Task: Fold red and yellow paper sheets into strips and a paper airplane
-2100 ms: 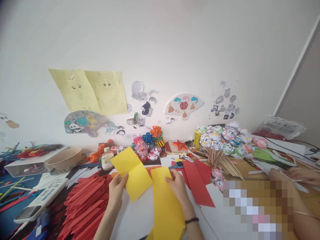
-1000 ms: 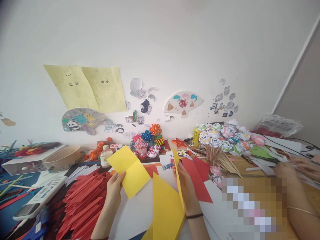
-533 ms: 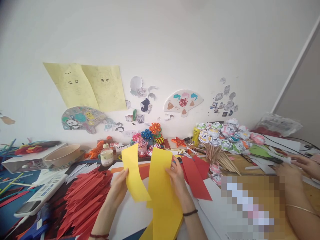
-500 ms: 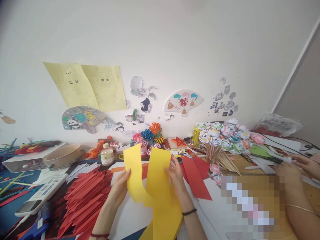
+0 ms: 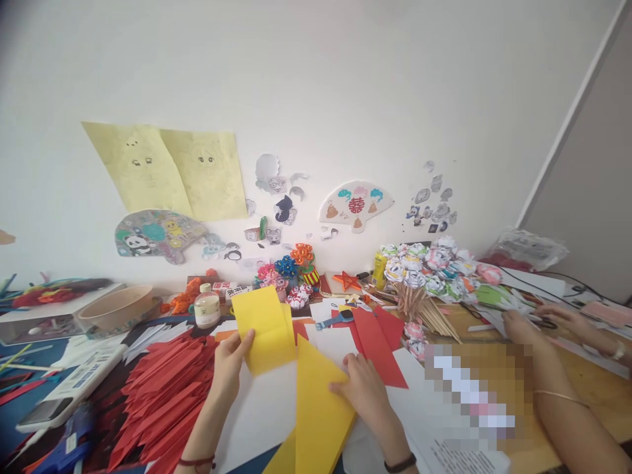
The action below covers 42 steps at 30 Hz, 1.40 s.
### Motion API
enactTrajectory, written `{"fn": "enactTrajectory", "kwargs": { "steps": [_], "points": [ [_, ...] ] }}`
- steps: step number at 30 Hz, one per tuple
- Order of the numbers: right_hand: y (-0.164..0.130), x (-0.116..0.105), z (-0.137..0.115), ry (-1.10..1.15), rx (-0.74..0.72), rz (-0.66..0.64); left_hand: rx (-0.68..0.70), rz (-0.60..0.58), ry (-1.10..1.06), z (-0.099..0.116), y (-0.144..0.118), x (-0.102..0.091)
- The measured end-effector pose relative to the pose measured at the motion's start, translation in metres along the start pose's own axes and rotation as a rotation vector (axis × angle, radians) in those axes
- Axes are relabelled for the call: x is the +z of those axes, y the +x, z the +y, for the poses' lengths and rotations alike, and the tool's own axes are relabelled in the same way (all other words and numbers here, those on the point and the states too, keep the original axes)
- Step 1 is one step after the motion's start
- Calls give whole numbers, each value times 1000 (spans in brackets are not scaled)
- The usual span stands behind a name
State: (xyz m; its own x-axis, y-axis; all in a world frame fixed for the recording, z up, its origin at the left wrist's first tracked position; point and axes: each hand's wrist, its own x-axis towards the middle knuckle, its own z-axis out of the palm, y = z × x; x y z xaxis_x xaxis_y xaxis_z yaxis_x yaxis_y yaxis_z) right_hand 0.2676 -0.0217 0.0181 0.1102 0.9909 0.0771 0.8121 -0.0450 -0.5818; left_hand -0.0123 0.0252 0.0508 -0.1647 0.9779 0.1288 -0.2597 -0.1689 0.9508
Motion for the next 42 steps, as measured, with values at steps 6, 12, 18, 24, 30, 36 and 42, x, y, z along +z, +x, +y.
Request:
{"fn": "enactTrajectory", "kwargs": {
  "steps": [6, 12, 18, 24, 30, 36, 42],
  "points": [
    [8, 7, 16, 98, 3, -146, 1, 85, -52, -2, 2, -3],
    [2, 7, 8, 169, -38, -127, -18, 147, -89, -2, 3, -8],
    [-7, 12, -10, 127, -68, -99, -20, 142, -114, -6, 5, -11],
    [-4, 7, -8, 399, -169, -161, -8, 164, -101, -6, 6, -12],
    [-1, -10, -10, 815, -222, -13, -14, 230, -189, -4, 5, -17],
    [-5, -27, -3, 941, -187, 330, 26, 280, -201, -1, 6, -20],
    [-36, -19, -3, 980, -254, 471, -14, 306, -278, 3, 6, -17]
  ]
}}
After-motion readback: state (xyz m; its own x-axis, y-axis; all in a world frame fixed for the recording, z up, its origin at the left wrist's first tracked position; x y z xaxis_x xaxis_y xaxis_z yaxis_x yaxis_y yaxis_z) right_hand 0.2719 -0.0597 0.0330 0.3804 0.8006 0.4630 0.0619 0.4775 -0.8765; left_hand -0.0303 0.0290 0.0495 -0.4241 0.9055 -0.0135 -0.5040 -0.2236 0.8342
